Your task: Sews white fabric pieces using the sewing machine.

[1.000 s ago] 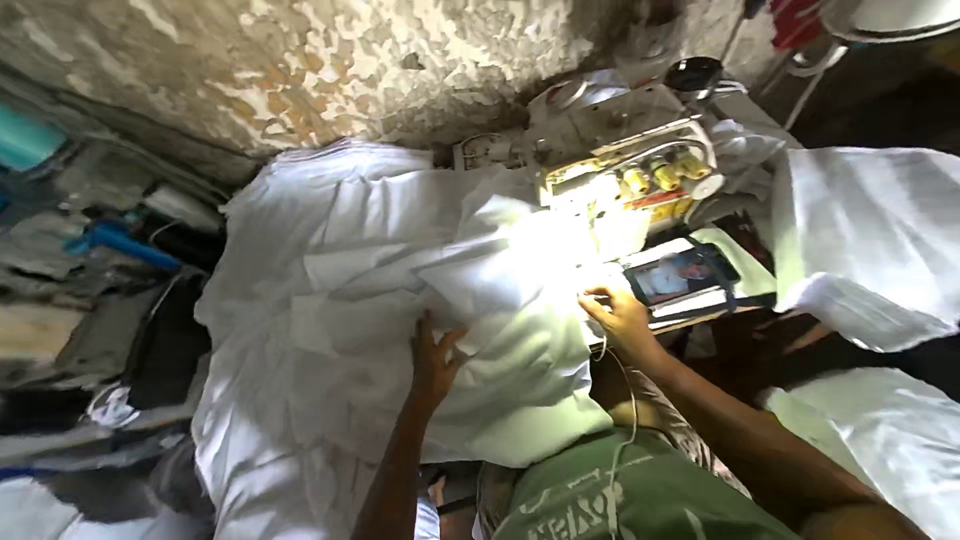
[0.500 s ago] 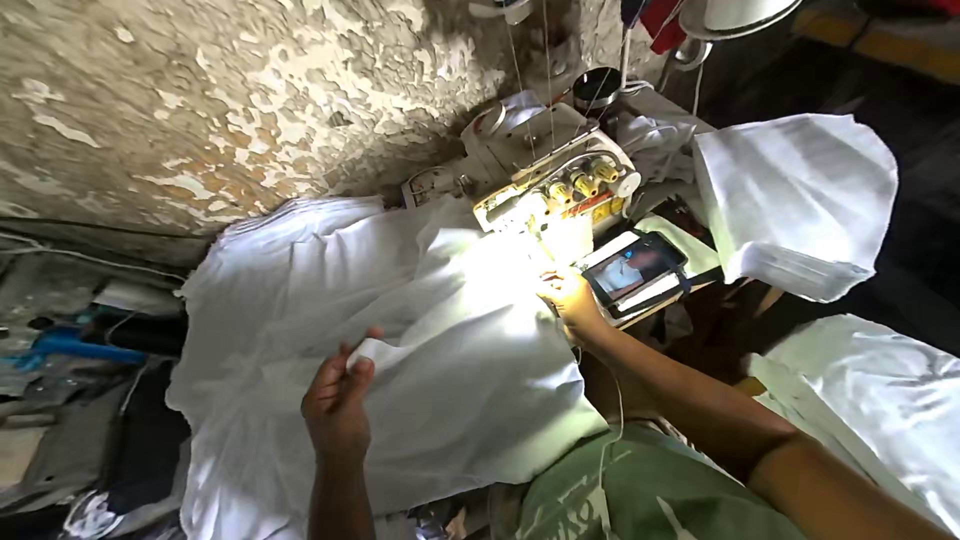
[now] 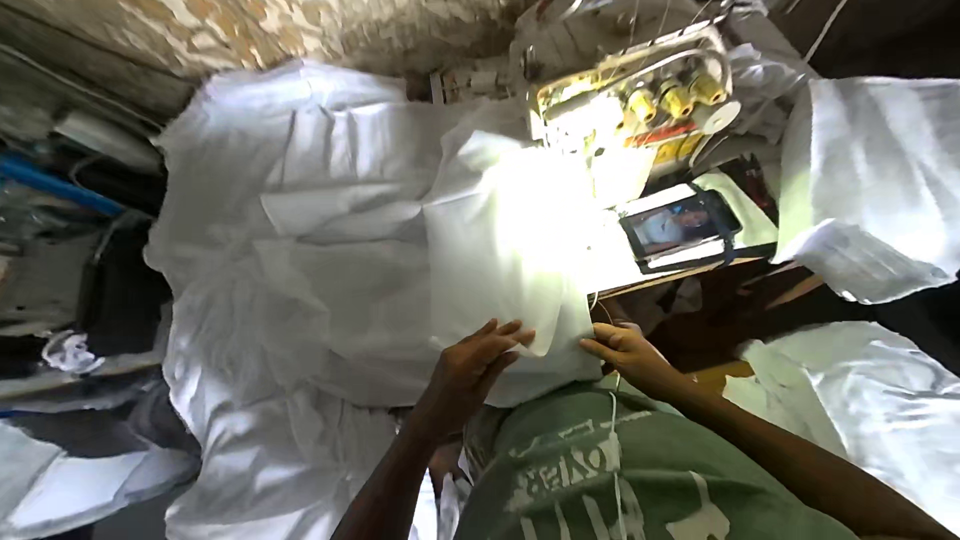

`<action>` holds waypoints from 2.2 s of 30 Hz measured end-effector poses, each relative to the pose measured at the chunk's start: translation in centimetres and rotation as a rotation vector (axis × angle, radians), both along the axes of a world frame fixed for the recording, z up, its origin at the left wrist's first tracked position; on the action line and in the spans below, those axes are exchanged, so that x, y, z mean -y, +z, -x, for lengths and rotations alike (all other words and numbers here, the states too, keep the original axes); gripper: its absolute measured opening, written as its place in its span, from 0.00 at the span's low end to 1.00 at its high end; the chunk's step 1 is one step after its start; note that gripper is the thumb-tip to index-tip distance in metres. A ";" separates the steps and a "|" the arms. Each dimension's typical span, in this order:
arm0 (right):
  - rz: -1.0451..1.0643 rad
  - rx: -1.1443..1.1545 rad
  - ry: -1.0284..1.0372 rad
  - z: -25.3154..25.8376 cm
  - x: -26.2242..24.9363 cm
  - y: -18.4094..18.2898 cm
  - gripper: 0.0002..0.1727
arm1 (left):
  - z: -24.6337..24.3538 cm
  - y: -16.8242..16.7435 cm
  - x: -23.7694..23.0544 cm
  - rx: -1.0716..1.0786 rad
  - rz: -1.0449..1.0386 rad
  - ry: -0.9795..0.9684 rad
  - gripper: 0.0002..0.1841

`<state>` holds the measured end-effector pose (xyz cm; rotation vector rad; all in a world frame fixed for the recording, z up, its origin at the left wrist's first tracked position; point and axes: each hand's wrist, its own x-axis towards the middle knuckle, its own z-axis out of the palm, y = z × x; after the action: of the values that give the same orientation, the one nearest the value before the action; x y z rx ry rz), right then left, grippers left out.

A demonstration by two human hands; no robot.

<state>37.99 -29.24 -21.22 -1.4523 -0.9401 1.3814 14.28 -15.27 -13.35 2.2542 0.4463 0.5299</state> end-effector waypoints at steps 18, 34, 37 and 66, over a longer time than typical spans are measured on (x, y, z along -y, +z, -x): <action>-0.188 0.027 0.026 2.9 4.3 1.9 0.05 | -2.7 -8.3 7.2 0.231 -0.491 0.083 0.10; -0.037 -0.111 -0.053 3.5 5.0 3.6 0.07 | -3.1 -7.4 8.5 0.216 -0.606 0.091 0.11; 0.028 -0.234 -0.024 3.1 5.3 3.8 0.11 | -3.1 -7.5 8.5 0.219 -0.628 0.086 0.10; 0.074 -0.940 0.077 1.6 5.9 0.8 0.17 | -3.5 -8.0 9.5 0.091 -0.742 0.121 0.19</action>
<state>36.37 -35.15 -20.45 -0.6484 -0.3282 1.8932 17.79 -24.79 -21.32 2.8961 0.3778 0.9814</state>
